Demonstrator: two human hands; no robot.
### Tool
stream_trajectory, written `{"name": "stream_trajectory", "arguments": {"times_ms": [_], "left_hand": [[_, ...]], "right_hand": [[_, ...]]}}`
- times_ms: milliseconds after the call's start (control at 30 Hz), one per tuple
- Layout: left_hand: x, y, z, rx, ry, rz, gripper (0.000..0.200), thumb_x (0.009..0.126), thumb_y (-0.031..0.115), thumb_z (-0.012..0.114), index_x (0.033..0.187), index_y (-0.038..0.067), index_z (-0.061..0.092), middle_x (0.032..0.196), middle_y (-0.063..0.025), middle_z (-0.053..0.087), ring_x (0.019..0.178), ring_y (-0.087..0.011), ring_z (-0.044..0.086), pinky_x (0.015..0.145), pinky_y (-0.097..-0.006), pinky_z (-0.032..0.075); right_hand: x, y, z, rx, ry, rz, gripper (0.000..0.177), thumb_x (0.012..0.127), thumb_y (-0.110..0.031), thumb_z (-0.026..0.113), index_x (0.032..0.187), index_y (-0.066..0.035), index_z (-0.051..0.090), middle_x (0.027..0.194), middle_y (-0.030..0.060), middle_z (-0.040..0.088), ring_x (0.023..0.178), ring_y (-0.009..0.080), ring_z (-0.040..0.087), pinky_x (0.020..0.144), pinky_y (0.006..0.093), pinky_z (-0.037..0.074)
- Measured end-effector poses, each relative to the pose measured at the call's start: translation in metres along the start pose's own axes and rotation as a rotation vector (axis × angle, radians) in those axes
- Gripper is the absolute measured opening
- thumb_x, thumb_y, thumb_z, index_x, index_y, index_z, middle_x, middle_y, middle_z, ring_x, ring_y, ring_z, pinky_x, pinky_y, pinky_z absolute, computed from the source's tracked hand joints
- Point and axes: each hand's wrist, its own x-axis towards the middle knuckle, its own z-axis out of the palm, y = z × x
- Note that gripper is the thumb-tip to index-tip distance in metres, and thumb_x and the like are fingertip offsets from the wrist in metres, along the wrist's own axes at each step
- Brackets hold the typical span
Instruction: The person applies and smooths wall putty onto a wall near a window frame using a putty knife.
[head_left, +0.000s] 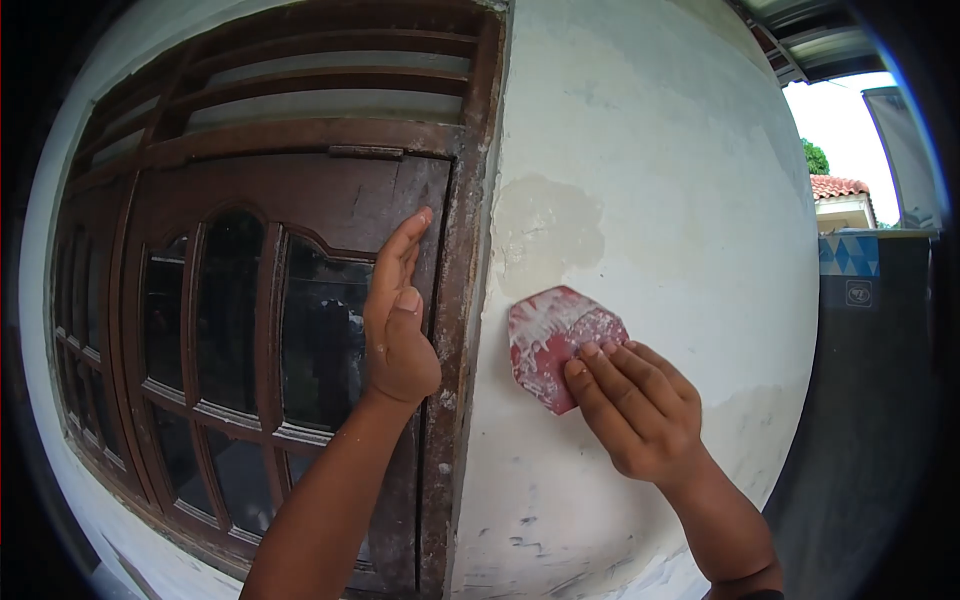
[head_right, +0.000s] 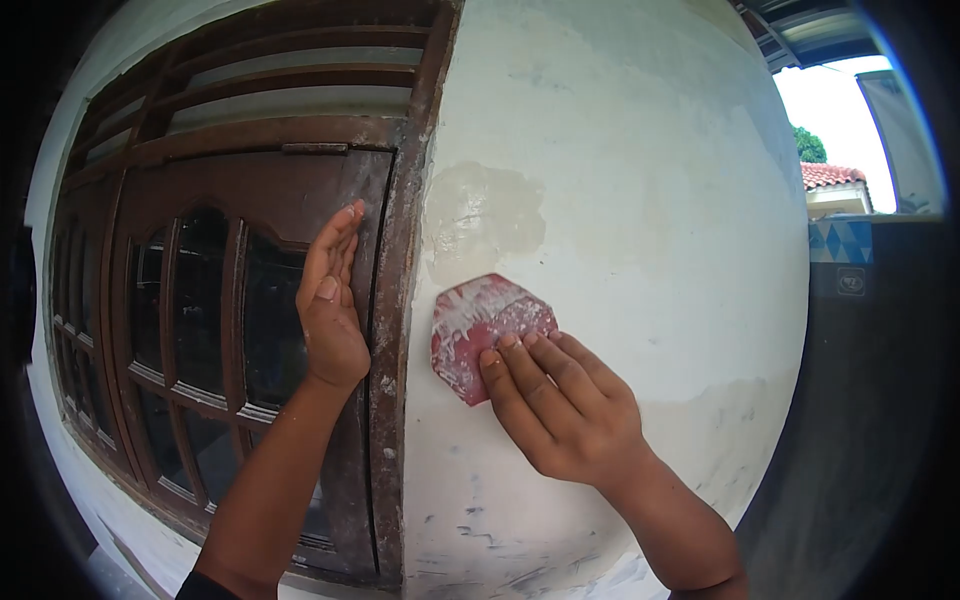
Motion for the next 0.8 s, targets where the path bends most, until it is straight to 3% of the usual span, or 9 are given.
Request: {"name": "stream_trajectory", "arguments": {"times_ms": [167, 233, 400, 533, 633, 700, 800], "left_hand": [[-0.001, 0.001, -0.001, 0.008, -0.001, -0.007, 0.069, 0.098, 0.039, 0.038, 0.146, -0.01, 0.039, 0.152, -0.0262, 0.045, 0.148, -0.0336, 0.036, 0.126, -0.0446, 0.019], [0.0, 0.0, -0.002, 0.006, 0.0, 0.005, 0.069, 0.098, 0.039, 0.038, 0.147, -0.01, 0.039, 0.152, -0.0262, 0.045, 0.148, -0.0338, 0.036, 0.126, -0.0444, 0.019], [-0.001, 0.0, -0.001, 0.013, -0.013, 0.008, 0.069, 0.099, 0.04, 0.037, 0.146, -0.011, 0.039, 0.151, -0.0263, 0.045, 0.148, -0.0337, 0.037, 0.126, -0.0447, 0.019], [0.0, 0.001, 0.0, 0.042, -0.03, 0.03, 0.069, 0.1, 0.039, 0.036, 0.146, -0.011, 0.039, 0.151, -0.0264, 0.046, 0.147, -0.0334, 0.037, 0.126, -0.0449, 0.02], [0.0, 0.0, 0.0, 0.05, -0.028, 0.035, 0.069, 0.1, 0.04, 0.036, 0.146, -0.011, 0.04, 0.151, -0.0264, 0.046, 0.147, -0.0333, 0.037, 0.126, -0.0448, 0.02], [-0.001, 0.002, 0.0, 0.054, -0.034, 0.024, 0.069, 0.1, 0.04, 0.036, 0.146, -0.011, 0.04, 0.151, -0.0263, 0.046, 0.147, -0.0333, 0.038, 0.126, -0.0449, 0.02], [0.0, -0.001, 0.0, 0.055, -0.034, 0.025, 0.07, 0.1, 0.042, 0.037, 0.145, -0.011, 0.04, 0.151, -0.0259, 0.046, 0.147, -0.0333, 0.038, 0.126, -0.045, 0.02]], "right_hand": [[0.031, 0.019, 0.029, -0.059, 0.099, 0.0, 0.022, 0.085, -0.01, 0.071, 0.105, -0.001, 0.075, 0.101, 0.0107, 0.075, 0.092, 0.0234, 0.072, 0.08, 0.0347, 0.062], [0.022, 0.013, 0.04, -0.019, -0.048, -0.1, 0.021, 0.087, -0.01, 0.07, 0.106, -0.001, 0.075, 0.102, 0.0105, 0.075, 0.093, 0.0232, 0.072, 0.081, 0.0344, 0.062], [-0.004, -0.001, 0.009, 0.003, -0.083, -0.069, 0.016, 0.088, -0.011, 0.07, 0.101, -0.003, 0.075, 0.1, 0.0099, 0.075, 0.091, 0.021, 0.072, 0.079, 0.034, 0.062], [0.017, 0.023, 0.018, -0.085, 0.118, -0.066, 0.018, 0.082, -0.009, 0.073, 0.098, -0.002, 0.073, 0.099, 0.0102, 0.074, 0.085, 0.02, 0.069, 0.076, 0.0328, 0.06], [0.031, 0.025, 0.031, -0.113, 0.095, -0.063, 0.02, 0.082, -0.009, 0.07, 0.1, 0.0, 0.072, 0.103, 0.0129, 0.073, 0.087, 0.0203, 0.068, 0.078, 0.0326, 0.059], [0.018, 0.014, 0.038, -0.057, -0.103, -0.141, 0.02, 0.085, -0.01, 0.067, 0.102, 0.001, 0.071, 0.106, 0.0153, 0.072, 0.09, 0.0206, 0.068, 0.08, 0.0324, 0.059], [-0.008, -0.014, 0.02, -0.018, -0.084, -0.134, 0.016, 0.089, -0.011, 0.067, 0.1, 0.0, 0.072, 0.101, 0.0136, 0.073, 0.085, 0.019, 0.068, 0.075, 0.0304, 0.059]]}}
